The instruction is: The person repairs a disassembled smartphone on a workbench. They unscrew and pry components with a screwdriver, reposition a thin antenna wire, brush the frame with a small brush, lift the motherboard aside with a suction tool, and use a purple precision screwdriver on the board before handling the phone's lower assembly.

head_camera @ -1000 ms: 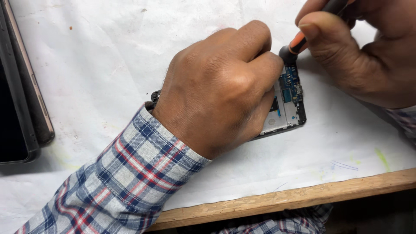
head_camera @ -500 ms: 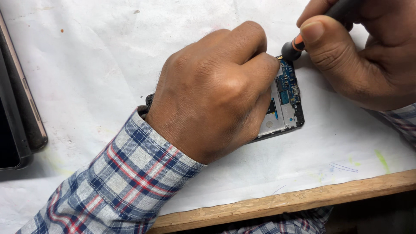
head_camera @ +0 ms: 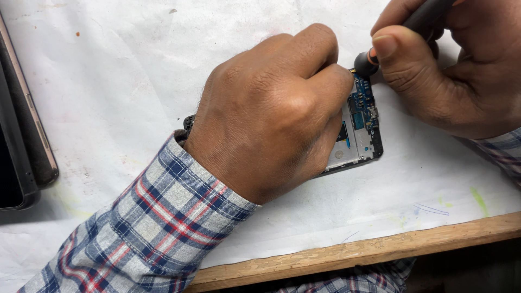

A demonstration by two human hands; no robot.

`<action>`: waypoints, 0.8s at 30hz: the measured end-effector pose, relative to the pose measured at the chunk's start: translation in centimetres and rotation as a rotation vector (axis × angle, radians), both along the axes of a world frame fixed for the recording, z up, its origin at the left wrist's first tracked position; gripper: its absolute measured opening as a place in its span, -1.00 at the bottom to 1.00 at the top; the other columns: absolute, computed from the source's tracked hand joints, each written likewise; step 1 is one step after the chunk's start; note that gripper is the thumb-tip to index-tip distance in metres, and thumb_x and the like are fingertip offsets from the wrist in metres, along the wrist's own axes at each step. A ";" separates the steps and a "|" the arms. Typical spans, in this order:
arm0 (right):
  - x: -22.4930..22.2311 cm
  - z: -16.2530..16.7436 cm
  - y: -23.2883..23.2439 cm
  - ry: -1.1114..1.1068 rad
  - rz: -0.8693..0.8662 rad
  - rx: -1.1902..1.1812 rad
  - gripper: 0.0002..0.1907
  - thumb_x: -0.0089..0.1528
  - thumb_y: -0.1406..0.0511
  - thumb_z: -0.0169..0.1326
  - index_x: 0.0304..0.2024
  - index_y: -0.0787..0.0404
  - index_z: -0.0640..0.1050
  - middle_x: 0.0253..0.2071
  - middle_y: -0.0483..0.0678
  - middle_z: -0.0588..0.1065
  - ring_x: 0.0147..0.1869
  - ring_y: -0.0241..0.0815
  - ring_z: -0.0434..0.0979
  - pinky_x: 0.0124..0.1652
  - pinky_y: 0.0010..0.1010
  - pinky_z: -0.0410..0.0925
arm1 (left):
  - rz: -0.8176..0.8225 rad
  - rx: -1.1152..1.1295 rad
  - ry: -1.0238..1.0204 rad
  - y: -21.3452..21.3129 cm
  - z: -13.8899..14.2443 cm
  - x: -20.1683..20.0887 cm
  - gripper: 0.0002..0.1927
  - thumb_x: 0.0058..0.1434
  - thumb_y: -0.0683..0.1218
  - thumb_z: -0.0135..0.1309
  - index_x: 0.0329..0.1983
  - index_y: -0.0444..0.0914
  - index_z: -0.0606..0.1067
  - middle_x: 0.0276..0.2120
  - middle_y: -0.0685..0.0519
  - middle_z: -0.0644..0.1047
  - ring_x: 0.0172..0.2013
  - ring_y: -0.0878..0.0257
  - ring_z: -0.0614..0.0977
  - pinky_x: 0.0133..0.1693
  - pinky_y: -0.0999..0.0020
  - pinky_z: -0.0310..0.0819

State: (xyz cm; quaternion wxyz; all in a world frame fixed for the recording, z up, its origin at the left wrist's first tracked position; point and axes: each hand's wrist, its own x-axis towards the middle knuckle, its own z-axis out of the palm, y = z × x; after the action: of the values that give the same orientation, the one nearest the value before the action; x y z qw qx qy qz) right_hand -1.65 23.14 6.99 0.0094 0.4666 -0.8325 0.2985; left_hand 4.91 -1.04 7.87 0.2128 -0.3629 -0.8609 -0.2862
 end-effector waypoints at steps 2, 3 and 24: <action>-0.1 0.0 0.0 -0.008 -0.004 0.018 -0.82 0.40 0.34 0.02 -0.16 0.41 0.43 -0.45 0.00 0.43 -0.44 -0.27 0.45 -0.43 -0.46 0.31 | 0.000 -0.002 0.005 -0.1 -0.1 0.0 -0.88 0.18 -0.27 0.31 -0.33 -0.34 0.56 -0.30 0.00 0.46 -0.36 0.18 0.54 -0.35 0.25 0.50; -0.1 -0.1 -0.1 -0.008 0.003 0.004 -0.81 0.39 0.34 0.01 -0.16 0.42 0.42 -0.44 0.01 0.43 -0.46 -0.28 0.46 -0.43 -0.45 0.31 | 0.001 -0.003 0.004 -0.2 -0.1 0.0 -0.88 0.18 -0.27 0.30 -0.34 -0.35 0.56 -0.30 0.00 0.46 -0.37 0.18 0.54 -0.36 0.26 0.50; 0.2 -2.6 0.1 -0.107 -0.058 -0.092 -0.81 0.48 0.27 -0.02 -0.11 0.30 0.43 -0.35 -0.05 0.45 -0.42 -0.36 0.42 -0.42 -0.56 0.28 | 0.013 -0.007 0.020 -1.0 -1.2 0.1 -0.89 0.16 -0.26 0.31 -0.33 -0.34 0.57 -0.31 0.00 0.45 -0.37 0.19 0.53 -0.35 0.26 0.50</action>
State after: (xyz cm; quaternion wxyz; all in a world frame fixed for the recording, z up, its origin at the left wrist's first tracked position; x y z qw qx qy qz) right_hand -1.48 23.24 4.37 -0.0051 0.4249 -0.8303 0.3606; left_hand 4.98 -2.03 6.70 0.2221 -0.3607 -0.8622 -0.2780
